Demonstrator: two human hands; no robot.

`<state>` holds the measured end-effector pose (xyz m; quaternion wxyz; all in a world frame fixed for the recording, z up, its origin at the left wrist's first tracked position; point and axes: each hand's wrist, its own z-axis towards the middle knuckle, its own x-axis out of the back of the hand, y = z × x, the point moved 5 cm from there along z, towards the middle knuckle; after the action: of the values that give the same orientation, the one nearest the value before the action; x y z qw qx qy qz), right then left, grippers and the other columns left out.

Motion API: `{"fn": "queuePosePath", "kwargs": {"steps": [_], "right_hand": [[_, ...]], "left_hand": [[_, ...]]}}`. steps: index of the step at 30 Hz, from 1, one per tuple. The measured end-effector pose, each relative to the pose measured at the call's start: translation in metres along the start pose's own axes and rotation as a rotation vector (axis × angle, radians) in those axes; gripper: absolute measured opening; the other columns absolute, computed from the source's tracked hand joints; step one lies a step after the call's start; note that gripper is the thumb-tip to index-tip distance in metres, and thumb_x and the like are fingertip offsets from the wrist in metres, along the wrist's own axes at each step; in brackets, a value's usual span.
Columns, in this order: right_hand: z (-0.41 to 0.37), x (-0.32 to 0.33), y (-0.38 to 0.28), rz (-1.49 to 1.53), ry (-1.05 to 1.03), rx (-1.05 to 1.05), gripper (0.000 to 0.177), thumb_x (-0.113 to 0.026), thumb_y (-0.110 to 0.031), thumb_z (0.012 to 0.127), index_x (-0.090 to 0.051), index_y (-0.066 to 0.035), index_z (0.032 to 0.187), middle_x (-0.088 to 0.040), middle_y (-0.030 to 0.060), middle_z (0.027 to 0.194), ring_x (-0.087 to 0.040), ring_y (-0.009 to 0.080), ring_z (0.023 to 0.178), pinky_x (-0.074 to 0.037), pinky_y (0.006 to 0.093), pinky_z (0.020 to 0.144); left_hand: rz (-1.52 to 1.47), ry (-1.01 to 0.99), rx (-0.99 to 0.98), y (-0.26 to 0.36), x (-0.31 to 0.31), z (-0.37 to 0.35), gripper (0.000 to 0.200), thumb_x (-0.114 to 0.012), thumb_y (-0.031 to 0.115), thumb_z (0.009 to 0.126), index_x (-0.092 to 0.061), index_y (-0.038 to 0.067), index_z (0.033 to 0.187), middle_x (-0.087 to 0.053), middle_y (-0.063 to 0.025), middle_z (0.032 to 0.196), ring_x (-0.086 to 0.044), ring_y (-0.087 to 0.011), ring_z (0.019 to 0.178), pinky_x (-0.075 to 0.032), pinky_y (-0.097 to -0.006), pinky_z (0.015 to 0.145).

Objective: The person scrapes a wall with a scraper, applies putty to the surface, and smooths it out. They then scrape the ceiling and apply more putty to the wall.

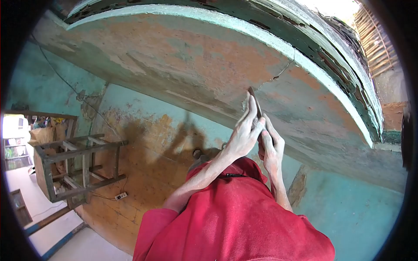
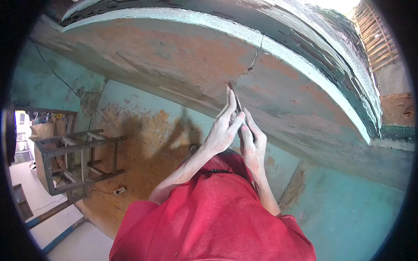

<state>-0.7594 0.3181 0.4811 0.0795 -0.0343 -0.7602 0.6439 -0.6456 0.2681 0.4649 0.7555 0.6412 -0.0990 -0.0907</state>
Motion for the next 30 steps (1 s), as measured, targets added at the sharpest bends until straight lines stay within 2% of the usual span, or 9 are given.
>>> {"fn": "queuePosePath", "kwargs": {"steps": [1,5,7,8,12,17,23,26,30], "right_hand": [[0.003,-0.007,0.000,0.005,-0.011,0.021,0.047,-0.051,-0.012,0.100,-0.046,0.007,0.143,-0.062,0.0070,0.115,-0.054,0.0120,0.094,-0.045,0.0243,0.086],[-0.007,-0.020,-0.009,0.005,0.032,-0.005,0.045,-0.051,-0.011,0.100,-0.049,0.004,0.143,-0.056,-0.0034,0.081,-0.039,0.0025,0.058,-0.031,0.0198,0.049],[-0.022,-0.002,-0.014,0.055,0.094,-0.118,0.046,-0.051,-0.011,0.100,-0.049,0.004,0.143,-0.055,-0.0038,0.081,-0.039,0.0024,0.058,-0.030,0.0193,0.049],[-0.020,0.005,-0.017,-0.001,0.064,-0.173,0.046,-0.051,-0.011,0.099,-0.048,0.005,0.142,-0.062,0.0020,0.094,-0.049,0.0056,0.072,-0.040,0.0200,0.062],[-0.007,-0.015,-0.009,0.009,0.079,-0.056,0.045,-0.050,-0.010,0.099,-0.048,0.009,0.140,-0.063,0.0111,0.123,-0.055,0.0145,0.105,-0.044,0.0260,0.095],[-0.022,-0.006,-0.013,0.056,0.127,-0.177,0.046,-0.050,-0.009,0.099,-0.046,0.010,0.141,-0.060,0.0135,0.133,-0.056,0.0132,0.112,-0.045,0.0241,0.092],[-0.008,-0.020,0.003,0.016,0.072,-0.013,0.049,-0.051,-0.013,0.101,-0.044,0.007,0.145,-0.064,0.0103,0.113,-0.053,0.0099,0.088,-0.045,0.0202,0.079],[-0.018,-0.008,-0.009,0.001,0.049,-0.235,0.047,-0.049,-0.009,0.099,-0.045,0.007,0.143,-0.063,0.0149,0.126,-0.059,0.0163,0.103,-0.048,0.0273,0.090],[0.011,-0.022,-0.004,-0.057,-0.081,0.030,0.045,-0.048,-0.007,0.100,-0.047,0.005,0.143,-0.061,0.0176,0.133,-0.058,0.0199,0.116,-0.045,0.0300,0.101]], "left_hand": [[0.019,0.043,-0.009,0.000,0.005,0.001,0.071,-0.048,0.020,0.103,-0.005,0.001,0.157,-0.007,-0.0248,0.164,-0.014,-0.0343,0.151,-0.024,-0.0378,0.119],[-0.009,-0.098,0.076,0.007,0.022,0.003,0.072,-0.047,0.023,0.103,-0.006,-0.004,0.156,-0.009,-0.0271,0.162,-0.014,-0.0351,0.151,-0.022,-0.0382,0.120],[0.075,-0.173,-0.009,0.004,0.008,0.001,0.072,-0.048,0.023,0.103,-0.006,-0.005,0.155,-0.008,-0.0268,0.163,-0.010,-0.0347,0.152,-0.019,-0.0379,0.121],[0.005,-0.185,0.024,0.005,0.001,0.001,0.073,-0.049,0.021,0.103,-0.006,-0.005,0.155,-0.006,-0.0273,0.163,-0.007,-0.0343,0.152,-0.017,-0.0376,0.121],[0.012,-0.029,-0.014,0.002,0.010,0.006,0.072,-0.049,0.019,0.103,-0.005,-0.005,0.155,-0.006,-0.0300,0.162,-0.010,-0.0357,0.151,-0.020,-0.0379,0.120],[0.051,-0.127,-0.009,0.010,0.001,0.005,0.071,-0.047,0.022,0.104,-0.006,-0.005,0.155,-0.009,-0.0318,0.160,-0.015,-0.0385,0.150,-0.023,-0.0389,0.119],[0.050,0.002,0.006,0.003,0.019,0.007,0.070,-0.047,0.021,0.103,-0.008,-0.005,0.155,-0.012,-0.0299,0.161,-0.022,-0.0363,0.149,-0.028,-0.0384,0.117],[0.049,-0.119,0.057,0.006,0.017,0.004,0.068,-0.046,0.021,0.104,-0.009,-0.003,0.156,-0.014,-0.0309,0.160,-0.016,-0.0404,0.149,-0.024,-0.0408,0.119],[0.061,0.119,0.031,-0.004,0.020,0.004,0.067,-0.048,0.022,0.104,-0.013,-0.003,0.156,-0.022,-0.0299,0.158,-0.028,-0.0388,0.146,-0.027,-0.0388,0.117]]}}
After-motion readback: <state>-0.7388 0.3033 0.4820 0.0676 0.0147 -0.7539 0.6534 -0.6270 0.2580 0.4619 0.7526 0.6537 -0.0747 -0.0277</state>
